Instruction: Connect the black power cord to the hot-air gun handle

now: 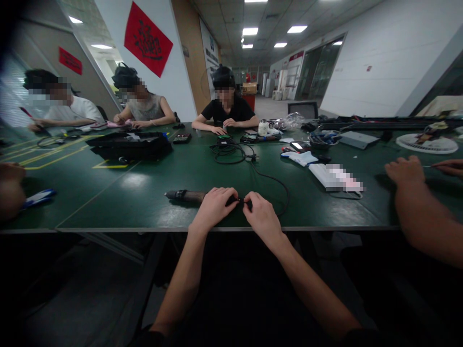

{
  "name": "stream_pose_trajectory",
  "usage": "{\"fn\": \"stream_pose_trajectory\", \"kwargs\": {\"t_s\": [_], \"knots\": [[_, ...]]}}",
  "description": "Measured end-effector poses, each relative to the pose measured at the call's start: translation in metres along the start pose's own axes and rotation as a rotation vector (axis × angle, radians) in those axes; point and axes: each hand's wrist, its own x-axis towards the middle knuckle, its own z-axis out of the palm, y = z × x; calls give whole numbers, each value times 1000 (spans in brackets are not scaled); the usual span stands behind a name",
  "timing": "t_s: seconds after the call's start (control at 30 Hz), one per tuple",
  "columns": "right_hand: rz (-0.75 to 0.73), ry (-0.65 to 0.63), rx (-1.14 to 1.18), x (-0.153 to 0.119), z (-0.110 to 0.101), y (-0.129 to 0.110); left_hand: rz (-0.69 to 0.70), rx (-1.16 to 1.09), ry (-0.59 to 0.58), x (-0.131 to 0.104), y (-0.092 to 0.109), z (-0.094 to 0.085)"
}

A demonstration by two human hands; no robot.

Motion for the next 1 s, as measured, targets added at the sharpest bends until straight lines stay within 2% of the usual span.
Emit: {"fn": "stream_pose_trajectory", "kwargs": {"t_s": [0.17,0.33,0.5,0.67,0.83,1.0], "knots": [[-5,0,4,0,0,0,42,-34,-22,0,0,-1],[-3,-8,9,0,0,0,-16,4,-7,0,-1,1],[-4,-3,13,0,0,0,52,-14,-20,0,-1,1],[-7,1,11,0,0,1,2,23,-7,0,-1,2],[-7,5,11,0,1,1,49,-9,-23,0,0,1],[-8,7,7,-1,1,2,-9,13,-4,0,-1,2]]}}
